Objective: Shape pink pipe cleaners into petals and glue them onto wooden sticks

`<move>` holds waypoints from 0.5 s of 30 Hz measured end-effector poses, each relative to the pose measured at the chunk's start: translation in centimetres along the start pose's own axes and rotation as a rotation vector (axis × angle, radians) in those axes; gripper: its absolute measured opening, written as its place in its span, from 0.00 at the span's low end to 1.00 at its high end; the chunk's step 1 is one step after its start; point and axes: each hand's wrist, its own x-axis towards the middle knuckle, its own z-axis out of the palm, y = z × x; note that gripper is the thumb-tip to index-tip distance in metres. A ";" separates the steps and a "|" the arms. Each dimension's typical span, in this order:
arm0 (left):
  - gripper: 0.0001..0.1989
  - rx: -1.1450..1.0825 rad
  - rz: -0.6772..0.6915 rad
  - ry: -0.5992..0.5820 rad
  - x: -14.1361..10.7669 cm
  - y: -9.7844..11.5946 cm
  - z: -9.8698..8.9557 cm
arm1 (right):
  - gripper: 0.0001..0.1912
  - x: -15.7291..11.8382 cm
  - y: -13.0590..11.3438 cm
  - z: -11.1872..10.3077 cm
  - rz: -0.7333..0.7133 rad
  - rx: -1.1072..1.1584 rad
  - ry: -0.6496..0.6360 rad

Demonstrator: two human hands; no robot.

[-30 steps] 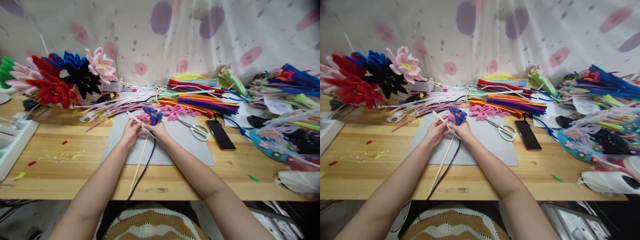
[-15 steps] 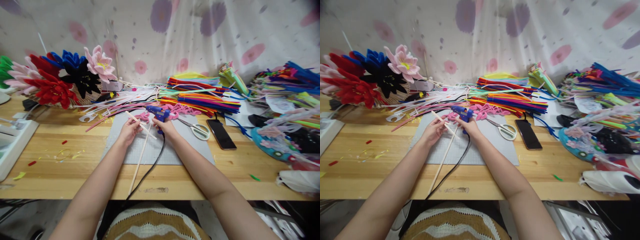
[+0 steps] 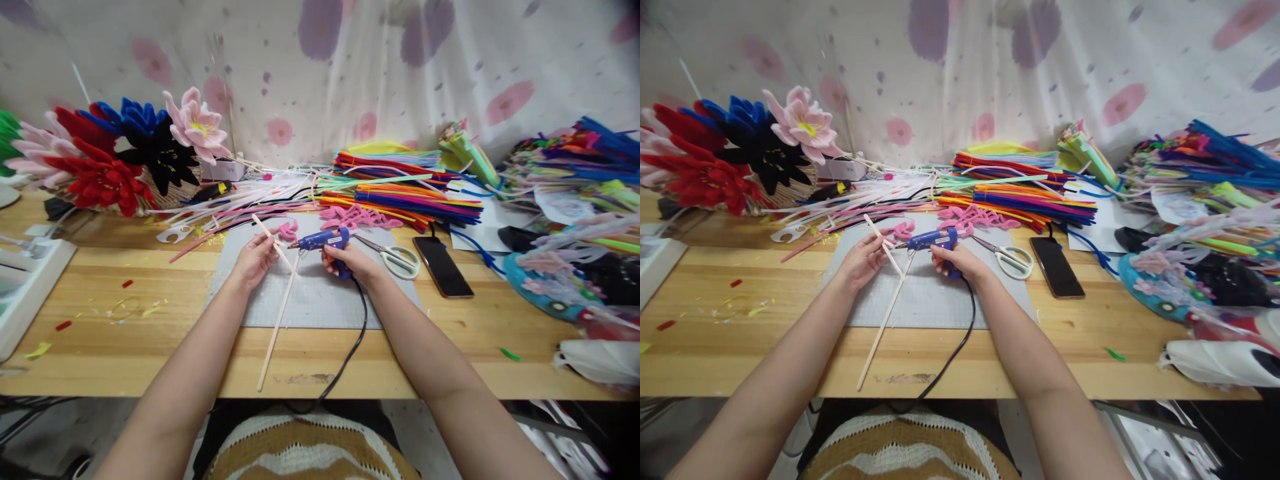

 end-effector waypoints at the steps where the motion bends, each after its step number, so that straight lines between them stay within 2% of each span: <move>1: 0.11 0.000 -0.006 -0.001 0.0 0.0 0.1 | 0.21 0.1 0.0 0.3 0.003 0.000 -0.001; 9: 0.09 -0.018 -0.050 0.047 -0.1 0.1 0.3 | 0.21 0.1 0.1 1.0 -0.020 0.002 -0.017; 15: 0.09 0.001 -0.036 0.038 0.1 -0.1 0.1 | 0.21 0.2 0.2 0.9 -0.027 0.000 -0.038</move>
